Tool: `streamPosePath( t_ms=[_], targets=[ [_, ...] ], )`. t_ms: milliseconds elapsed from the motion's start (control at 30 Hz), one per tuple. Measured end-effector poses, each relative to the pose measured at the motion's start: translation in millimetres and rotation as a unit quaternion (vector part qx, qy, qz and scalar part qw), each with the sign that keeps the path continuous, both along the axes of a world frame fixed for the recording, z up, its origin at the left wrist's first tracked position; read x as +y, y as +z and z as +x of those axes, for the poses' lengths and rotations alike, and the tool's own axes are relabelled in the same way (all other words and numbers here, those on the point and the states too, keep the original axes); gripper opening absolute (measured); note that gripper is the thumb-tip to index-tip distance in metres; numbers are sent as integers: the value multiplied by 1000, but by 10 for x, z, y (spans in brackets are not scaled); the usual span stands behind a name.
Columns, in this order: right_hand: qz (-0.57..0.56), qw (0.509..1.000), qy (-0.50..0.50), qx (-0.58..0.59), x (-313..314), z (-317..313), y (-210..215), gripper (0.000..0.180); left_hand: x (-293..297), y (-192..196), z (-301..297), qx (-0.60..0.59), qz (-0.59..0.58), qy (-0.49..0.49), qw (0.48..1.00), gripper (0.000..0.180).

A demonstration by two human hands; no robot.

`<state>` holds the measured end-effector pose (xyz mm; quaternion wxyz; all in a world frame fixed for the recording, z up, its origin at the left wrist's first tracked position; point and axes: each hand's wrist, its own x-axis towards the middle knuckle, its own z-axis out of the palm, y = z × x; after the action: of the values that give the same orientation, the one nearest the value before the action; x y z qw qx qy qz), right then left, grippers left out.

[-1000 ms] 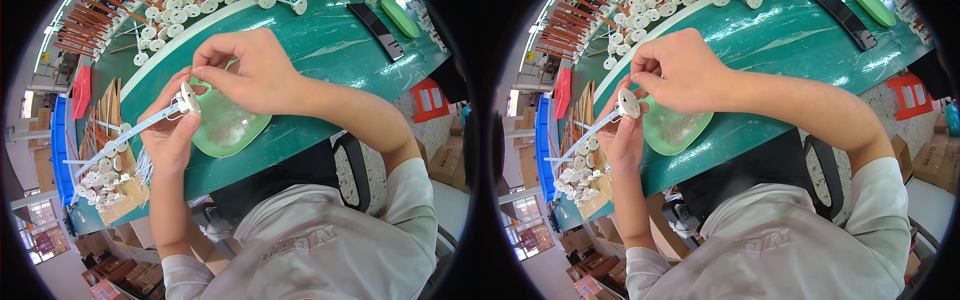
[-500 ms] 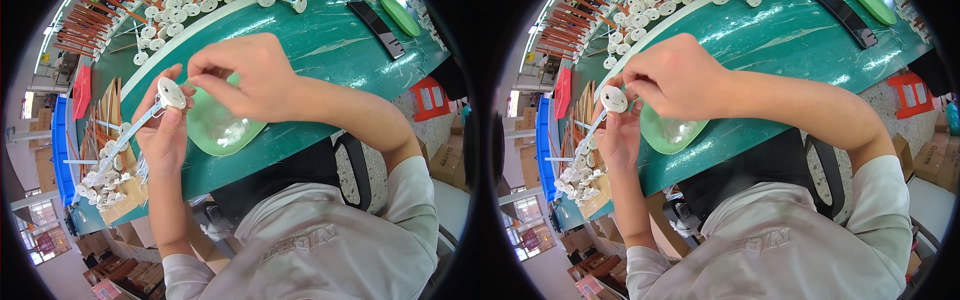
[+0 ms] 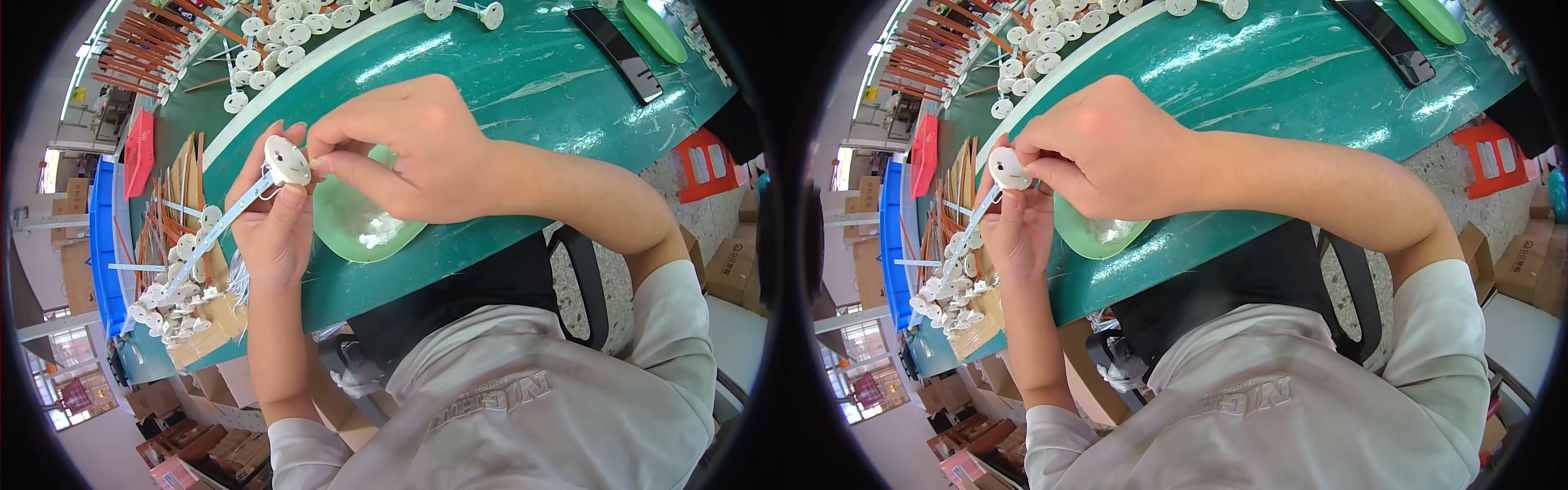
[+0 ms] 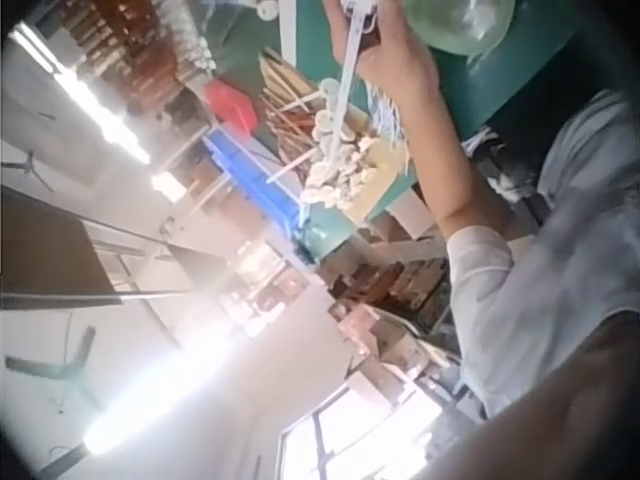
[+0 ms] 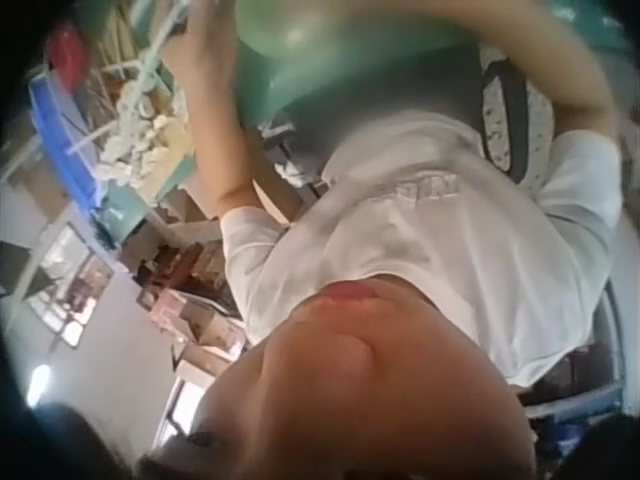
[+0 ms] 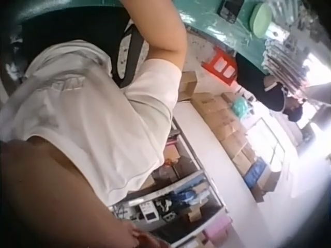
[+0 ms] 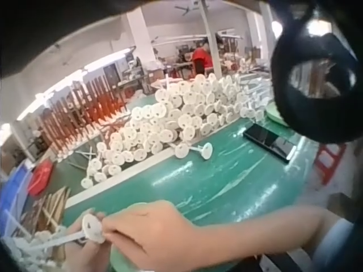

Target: Assembling small plastic base components onto thin white strips, likely for LED light production.

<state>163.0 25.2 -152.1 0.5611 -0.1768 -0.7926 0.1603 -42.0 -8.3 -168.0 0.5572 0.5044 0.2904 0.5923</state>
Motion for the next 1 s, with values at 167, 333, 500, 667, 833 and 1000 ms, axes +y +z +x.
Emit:
streamPosePath(
  t_ms=[167,333,500,667,833,1000],
  targets=[
    [-19,1000,13,-16,-23,-8,7,6,-16,29,7,8,-13,15,1000,71],
    [-24,999,22,7,-7,-9,-6,6,-4,20,-24,23,-6,-13,1000,71],
    [-13,1000,15,-2,-22,-22,-26,6,-17,25,11,73,14,15,997,67],
    [-17,1000,0,-4,-33,-68,-54,7,-10,0,35,74,16,12,997,67],
    [-72,996,30,38,-75,-90,-47,5,5,-14,-20,60,15,-4,998,67],
    [-113,988,81,64,-64,-64,-33,6,-4,10,0,15,14,-22,1000,70]
  ],
)
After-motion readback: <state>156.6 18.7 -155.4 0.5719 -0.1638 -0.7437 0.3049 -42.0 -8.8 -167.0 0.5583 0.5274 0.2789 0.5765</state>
